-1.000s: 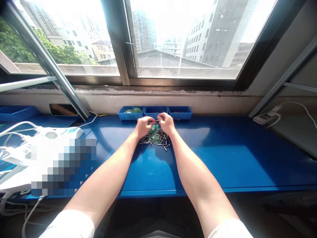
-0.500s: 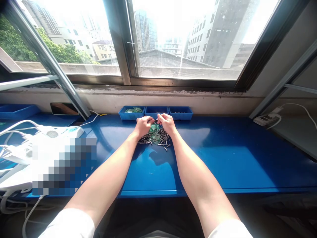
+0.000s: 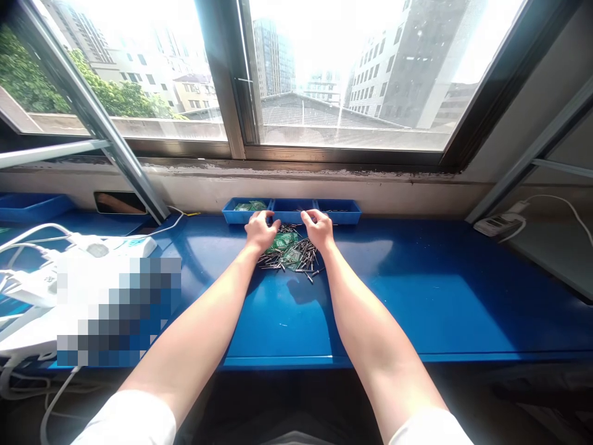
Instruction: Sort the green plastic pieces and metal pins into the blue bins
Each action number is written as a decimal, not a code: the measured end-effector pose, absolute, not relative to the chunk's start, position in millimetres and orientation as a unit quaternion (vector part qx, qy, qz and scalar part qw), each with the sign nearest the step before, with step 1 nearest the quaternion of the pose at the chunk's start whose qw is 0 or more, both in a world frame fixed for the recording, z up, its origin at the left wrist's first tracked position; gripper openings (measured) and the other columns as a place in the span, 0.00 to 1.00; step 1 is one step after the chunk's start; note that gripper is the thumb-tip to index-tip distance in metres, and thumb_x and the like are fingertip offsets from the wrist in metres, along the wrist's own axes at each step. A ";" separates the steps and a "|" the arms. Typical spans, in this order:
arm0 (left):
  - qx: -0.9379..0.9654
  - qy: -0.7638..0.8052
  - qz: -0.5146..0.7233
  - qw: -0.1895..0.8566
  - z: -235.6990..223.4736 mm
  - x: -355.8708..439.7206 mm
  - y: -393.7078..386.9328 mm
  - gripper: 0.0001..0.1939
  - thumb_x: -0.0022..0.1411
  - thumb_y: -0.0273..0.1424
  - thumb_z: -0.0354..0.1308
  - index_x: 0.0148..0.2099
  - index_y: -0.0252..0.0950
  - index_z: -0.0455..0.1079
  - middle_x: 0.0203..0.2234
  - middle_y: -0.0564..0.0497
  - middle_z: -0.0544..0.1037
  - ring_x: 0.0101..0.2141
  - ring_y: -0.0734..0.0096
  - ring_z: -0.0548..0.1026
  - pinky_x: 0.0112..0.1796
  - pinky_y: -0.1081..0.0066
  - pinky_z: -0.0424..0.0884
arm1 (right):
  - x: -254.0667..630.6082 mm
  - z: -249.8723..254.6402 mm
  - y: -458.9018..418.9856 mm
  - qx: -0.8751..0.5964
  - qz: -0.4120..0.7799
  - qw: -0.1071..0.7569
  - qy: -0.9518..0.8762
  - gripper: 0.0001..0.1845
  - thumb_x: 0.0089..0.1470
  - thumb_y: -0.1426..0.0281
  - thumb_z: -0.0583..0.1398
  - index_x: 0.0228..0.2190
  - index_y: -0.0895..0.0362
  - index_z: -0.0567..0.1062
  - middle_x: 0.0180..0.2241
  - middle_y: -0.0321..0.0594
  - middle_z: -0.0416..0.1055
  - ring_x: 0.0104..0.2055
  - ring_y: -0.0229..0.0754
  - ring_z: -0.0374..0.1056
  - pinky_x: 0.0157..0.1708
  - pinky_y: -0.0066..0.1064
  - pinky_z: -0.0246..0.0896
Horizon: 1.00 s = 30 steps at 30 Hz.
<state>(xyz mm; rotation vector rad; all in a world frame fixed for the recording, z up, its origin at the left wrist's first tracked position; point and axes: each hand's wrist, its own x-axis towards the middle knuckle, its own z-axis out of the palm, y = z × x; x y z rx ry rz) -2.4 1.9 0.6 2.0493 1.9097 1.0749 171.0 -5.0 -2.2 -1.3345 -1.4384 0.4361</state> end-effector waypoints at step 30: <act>0.709 0.644 0.263 0.121 -13.8 -5.0 12.0 0.20 0.57 0.45 0.52 0.47 0.42 0.72 0.48 0.45 0.73 0.51 0.52 0.67 0.47 0.58 0.60 | 179.5 -16.1 3.8 -0.641 0.046 0.423 -0.639 0.16 0.48 0.67 0.55 0.38 0.58 0.75 0.43 0.45 0.69 0.50 0.48 0.58 0.51 0.38 0.55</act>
